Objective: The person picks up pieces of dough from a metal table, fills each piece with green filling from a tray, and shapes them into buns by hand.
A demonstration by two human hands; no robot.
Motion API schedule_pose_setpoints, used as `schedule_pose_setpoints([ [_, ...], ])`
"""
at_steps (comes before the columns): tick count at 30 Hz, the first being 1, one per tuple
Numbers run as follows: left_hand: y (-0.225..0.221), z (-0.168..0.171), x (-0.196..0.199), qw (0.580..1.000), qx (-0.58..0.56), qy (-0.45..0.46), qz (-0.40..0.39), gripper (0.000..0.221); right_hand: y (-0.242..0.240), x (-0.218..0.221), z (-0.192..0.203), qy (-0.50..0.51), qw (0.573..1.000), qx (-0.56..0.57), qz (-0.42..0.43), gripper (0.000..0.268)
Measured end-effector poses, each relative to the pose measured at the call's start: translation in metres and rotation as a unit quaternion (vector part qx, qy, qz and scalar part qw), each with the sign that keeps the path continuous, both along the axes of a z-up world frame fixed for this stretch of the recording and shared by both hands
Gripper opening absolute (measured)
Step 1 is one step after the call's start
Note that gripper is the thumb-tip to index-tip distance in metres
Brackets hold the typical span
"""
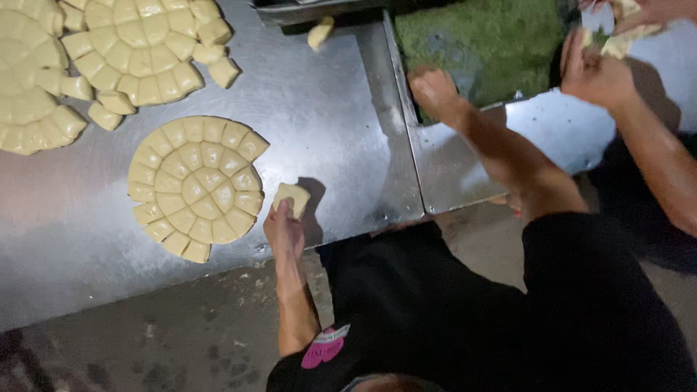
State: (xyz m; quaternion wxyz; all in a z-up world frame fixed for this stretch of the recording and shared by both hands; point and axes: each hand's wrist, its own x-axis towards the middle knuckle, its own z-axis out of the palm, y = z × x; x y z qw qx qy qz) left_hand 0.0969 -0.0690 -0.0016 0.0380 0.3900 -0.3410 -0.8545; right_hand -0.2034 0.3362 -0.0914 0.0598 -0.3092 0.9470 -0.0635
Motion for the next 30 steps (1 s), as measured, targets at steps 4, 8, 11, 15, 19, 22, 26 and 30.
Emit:
schedule_pose_setpoints([
  [4, 0.021, -0.006, -0.030, 0.994, -0.081, 0.058, -0.039, 0.029, 0.018, -0.022, 0.038, -0.004, 0.999, -0.003, -0.042, 0.021],
  [8, 0.055, 0.004, -0.082, 0.989, -0.058, 0.082, -0.113, 0.029, 0.036, 0.004, 0.094, -0.088, 0.948, -0.208, -0.226, 0.027],
  [11, 0.111, -0.002, -0.137, 0.967, -0.096, 0.107, -0.210, 0.030, 0.043, 0.018, 0.124, 0.034, 0.981, -0.093, -0.165, 0.029],
  [15, 0.206, -0.012, -0.202, 0.943, -0.153, 0.099, -0.279, 0.034, 0.043, 0.047, 0.166, -0.081, 0.890, -0.365, -0.262, 0.030],
  [19, 0.278, -0.022, -0.248, 0.954, 0.000, 0.116, -0.276, 0.038, 0.031, 0.053, 0.187, 0.072, 0.920, -0.365, -0.123, 0.022],
  [22, 0.301, -0.038, -0.257, 0.930, -0.060, 0.221, -0.287, 0.040, 0.042, 0.047, 0.190, -0.060, 0.913, -0.342, -0.215, 0.028],
  [26, 0.315, -0.031, -0.266, 0.958, -0.051, 0.135, -0.249, 0.036, 0.037, 0.063, 0.172, 0.020, 0.899, -0.388, -0.202, 0.045],
  [30, 0.323, -0.029, -0.274, 0.967, 0.007, 0.154, -0.202, 0.035, 0.029, 0.062, 0.146, 0.024, 0.930, -0.318, -0.184, 0.060],
])
